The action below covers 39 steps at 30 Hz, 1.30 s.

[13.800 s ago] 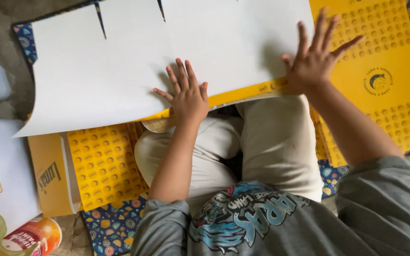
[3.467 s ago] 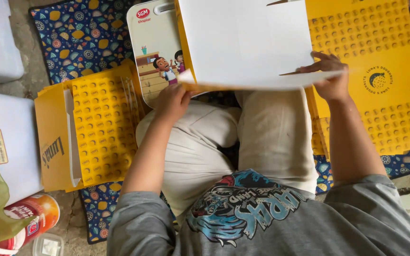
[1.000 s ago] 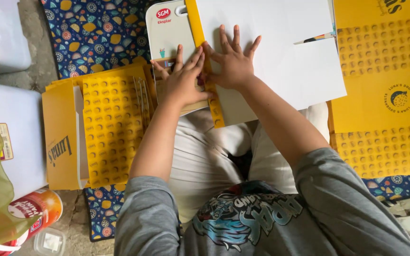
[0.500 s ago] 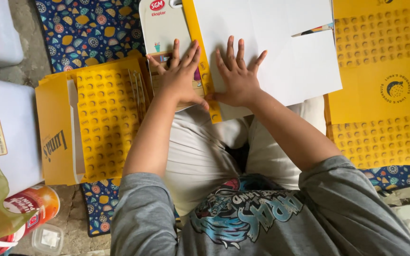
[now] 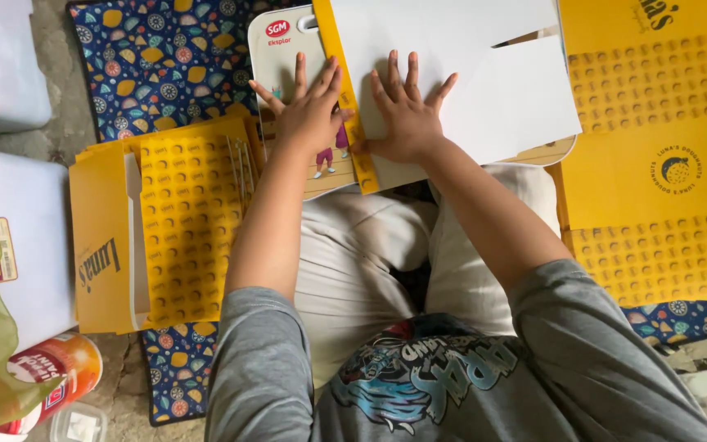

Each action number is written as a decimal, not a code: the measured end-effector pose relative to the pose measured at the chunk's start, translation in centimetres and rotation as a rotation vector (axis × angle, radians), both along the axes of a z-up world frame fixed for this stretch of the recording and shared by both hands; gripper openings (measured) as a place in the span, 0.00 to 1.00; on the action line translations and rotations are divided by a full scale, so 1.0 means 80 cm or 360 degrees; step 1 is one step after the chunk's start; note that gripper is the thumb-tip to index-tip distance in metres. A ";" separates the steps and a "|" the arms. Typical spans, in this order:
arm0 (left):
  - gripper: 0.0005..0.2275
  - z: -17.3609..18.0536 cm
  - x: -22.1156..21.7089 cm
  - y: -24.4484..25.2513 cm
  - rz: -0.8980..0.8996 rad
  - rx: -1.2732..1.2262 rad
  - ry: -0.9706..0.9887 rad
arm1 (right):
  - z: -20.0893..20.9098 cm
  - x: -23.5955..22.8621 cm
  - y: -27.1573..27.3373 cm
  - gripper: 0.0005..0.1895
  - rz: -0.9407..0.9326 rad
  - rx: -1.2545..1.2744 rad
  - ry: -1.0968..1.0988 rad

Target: Folding and unfolding yellow cardboard boxes and arranging them with a small portable table on the floor.

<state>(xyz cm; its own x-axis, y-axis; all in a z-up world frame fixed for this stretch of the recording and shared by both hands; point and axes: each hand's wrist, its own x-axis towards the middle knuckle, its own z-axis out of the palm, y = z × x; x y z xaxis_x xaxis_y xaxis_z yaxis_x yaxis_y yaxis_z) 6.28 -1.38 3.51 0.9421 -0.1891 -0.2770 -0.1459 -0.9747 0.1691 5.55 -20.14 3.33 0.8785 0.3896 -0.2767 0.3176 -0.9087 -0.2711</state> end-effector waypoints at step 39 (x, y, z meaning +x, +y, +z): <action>0.49 0.021 -0.044 -0.004 -0.0206 0.0099 0.0036 | -0.099 -0.074 -0.031 0.52 0.0678 0.0308 -0.0831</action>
